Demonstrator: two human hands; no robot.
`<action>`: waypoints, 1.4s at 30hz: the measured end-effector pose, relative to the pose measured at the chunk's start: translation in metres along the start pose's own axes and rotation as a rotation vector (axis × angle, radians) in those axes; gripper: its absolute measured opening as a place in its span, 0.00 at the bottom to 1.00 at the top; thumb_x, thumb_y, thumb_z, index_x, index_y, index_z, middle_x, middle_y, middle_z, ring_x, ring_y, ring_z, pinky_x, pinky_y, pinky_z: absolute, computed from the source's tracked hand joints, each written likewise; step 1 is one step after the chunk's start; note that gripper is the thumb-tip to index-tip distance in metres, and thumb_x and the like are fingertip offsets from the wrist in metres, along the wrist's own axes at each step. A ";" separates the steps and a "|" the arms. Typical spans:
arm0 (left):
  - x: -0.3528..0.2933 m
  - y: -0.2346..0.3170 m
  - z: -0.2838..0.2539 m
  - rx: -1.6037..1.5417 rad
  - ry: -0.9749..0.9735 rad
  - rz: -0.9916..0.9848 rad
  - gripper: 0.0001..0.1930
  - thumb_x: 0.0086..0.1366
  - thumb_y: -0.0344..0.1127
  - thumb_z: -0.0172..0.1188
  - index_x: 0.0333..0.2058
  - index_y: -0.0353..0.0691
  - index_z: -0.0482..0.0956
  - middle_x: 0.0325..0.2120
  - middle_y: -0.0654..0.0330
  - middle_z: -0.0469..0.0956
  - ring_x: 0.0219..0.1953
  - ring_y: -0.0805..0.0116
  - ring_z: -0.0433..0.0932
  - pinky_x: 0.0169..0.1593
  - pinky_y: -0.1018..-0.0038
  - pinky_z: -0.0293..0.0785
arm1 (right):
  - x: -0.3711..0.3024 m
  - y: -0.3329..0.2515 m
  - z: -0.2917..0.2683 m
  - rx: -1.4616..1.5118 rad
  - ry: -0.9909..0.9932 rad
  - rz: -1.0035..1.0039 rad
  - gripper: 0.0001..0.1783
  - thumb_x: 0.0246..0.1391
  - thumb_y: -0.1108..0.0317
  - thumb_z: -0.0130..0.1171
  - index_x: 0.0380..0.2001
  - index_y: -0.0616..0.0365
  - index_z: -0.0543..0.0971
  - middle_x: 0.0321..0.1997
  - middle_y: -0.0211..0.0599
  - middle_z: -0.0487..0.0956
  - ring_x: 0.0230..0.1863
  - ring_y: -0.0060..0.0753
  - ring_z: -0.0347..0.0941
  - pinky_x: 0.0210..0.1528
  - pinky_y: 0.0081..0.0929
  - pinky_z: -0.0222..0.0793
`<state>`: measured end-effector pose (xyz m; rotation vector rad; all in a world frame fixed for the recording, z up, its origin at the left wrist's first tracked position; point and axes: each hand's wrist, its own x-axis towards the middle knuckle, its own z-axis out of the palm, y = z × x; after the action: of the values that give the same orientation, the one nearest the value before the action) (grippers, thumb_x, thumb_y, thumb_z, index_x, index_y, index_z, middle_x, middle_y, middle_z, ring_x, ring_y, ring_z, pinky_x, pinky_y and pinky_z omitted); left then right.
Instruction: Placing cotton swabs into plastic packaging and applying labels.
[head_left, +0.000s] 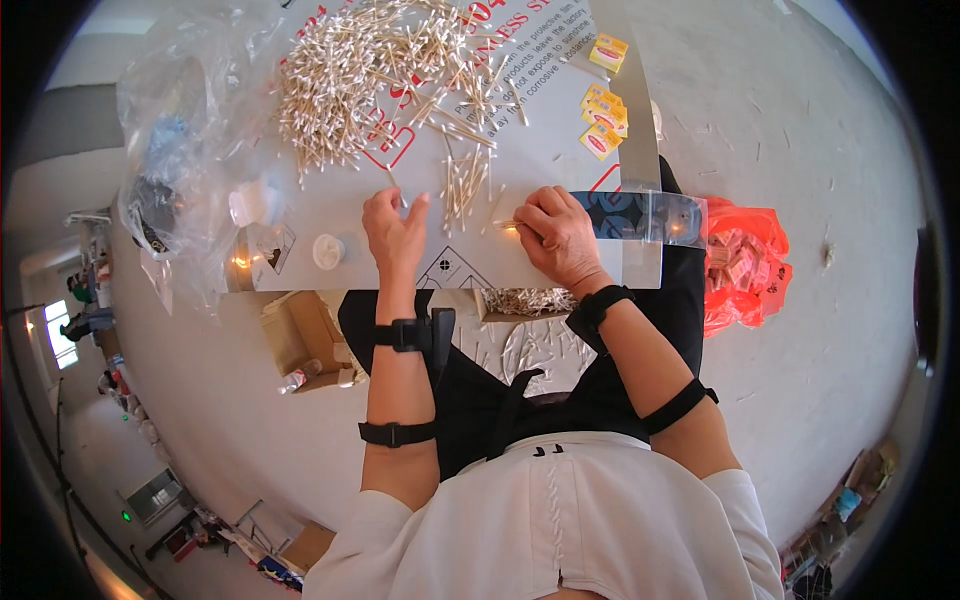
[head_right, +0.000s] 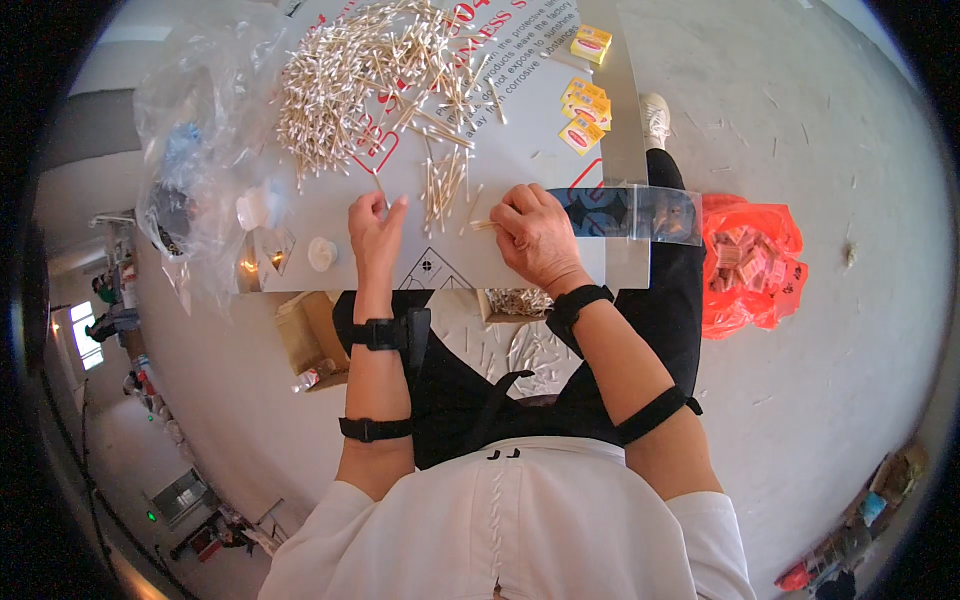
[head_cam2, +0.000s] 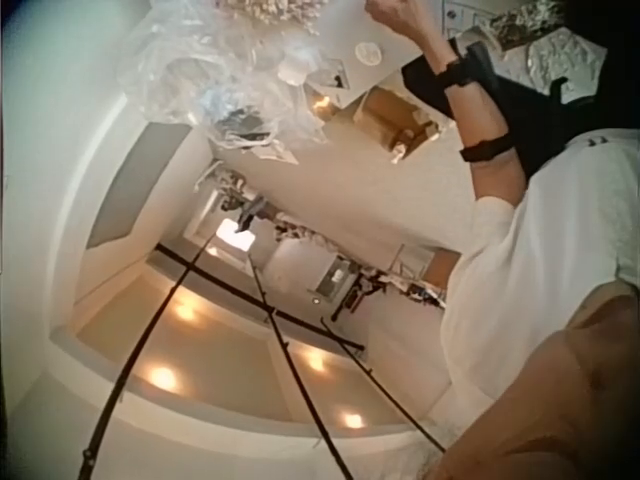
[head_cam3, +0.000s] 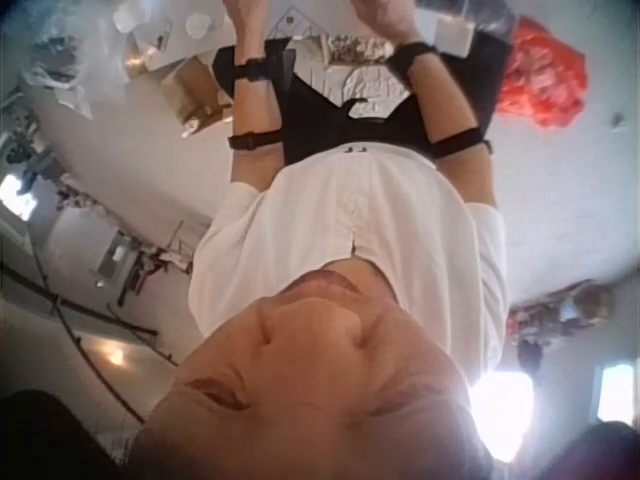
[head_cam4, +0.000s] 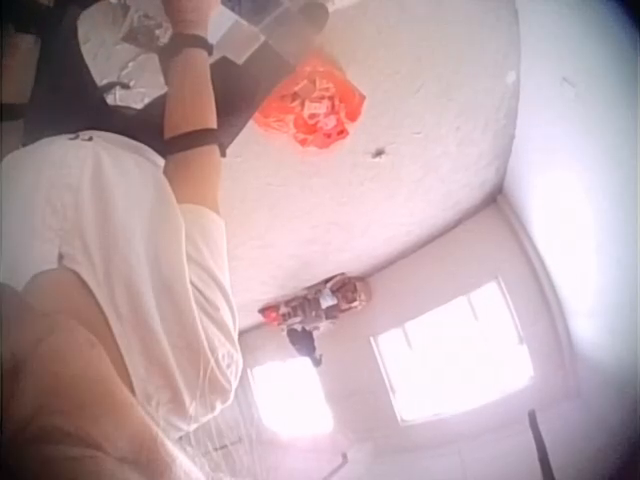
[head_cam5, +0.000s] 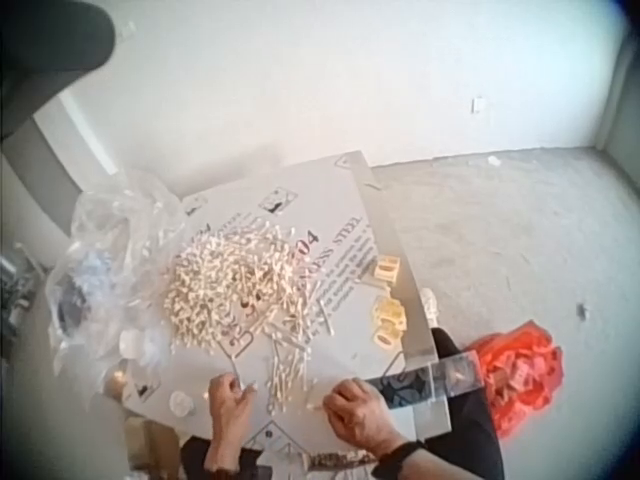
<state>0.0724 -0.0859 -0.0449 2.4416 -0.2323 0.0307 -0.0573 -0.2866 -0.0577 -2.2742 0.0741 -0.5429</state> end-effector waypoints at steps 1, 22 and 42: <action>0.001 0.001 0.006 0.092 0.012 -0.002 0.18 0.55 0.40 0.68 0.40 0.35 0.77 0.37 0.53 0.75 0.40 0.58 0.73 0.48 0.64 0.71 | 0.000 0.000 0.000 0.009 0.001 0.000 0.06 0.40 0.75 0.59 0.27 0.55 0.76 0.32 0.36 0.72 0.37 0.43 0.71 0.40 0.38 0.70; -0.012 0.062 0.074 0.248 0.110 0.251 0.11 0.56 0.27 0.59 0.38 0.46 0.73 0.40 0.57 0.72 0.47 0.52 0.68 0.47 0.55 0.62 | -0.001 0.000 0.000 0.024 0.025 -0.011 0.08 0.38 0.75 0.60 0.27 0.56 0.77 0.32 0.36 0.72 0.37 0.43 0.70 0.40 0.37 0.70; -0.072 0.058 0.053 0.303 -0.255 0.567 0.39 0.61 0.44 0.60 0.67 0.38 0.54 0.69 0.50 0.53 0.71 0.50 0.50 0.70 0.47 0.41 | 0.049 0.017 -0.004 -0.070 0.147 0.361 0.12 0.47 0.61 0.63 0.31 0.58 0.79 0.31 0.42 0.76 0.34 0.47 0.76 0.35 0.39 0.73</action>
<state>-0.0103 -0.1520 -0.0556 2.5896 -1.0966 0.0025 -0.0124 -0.3120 -0.0492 -2.2144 0.5725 -0.5190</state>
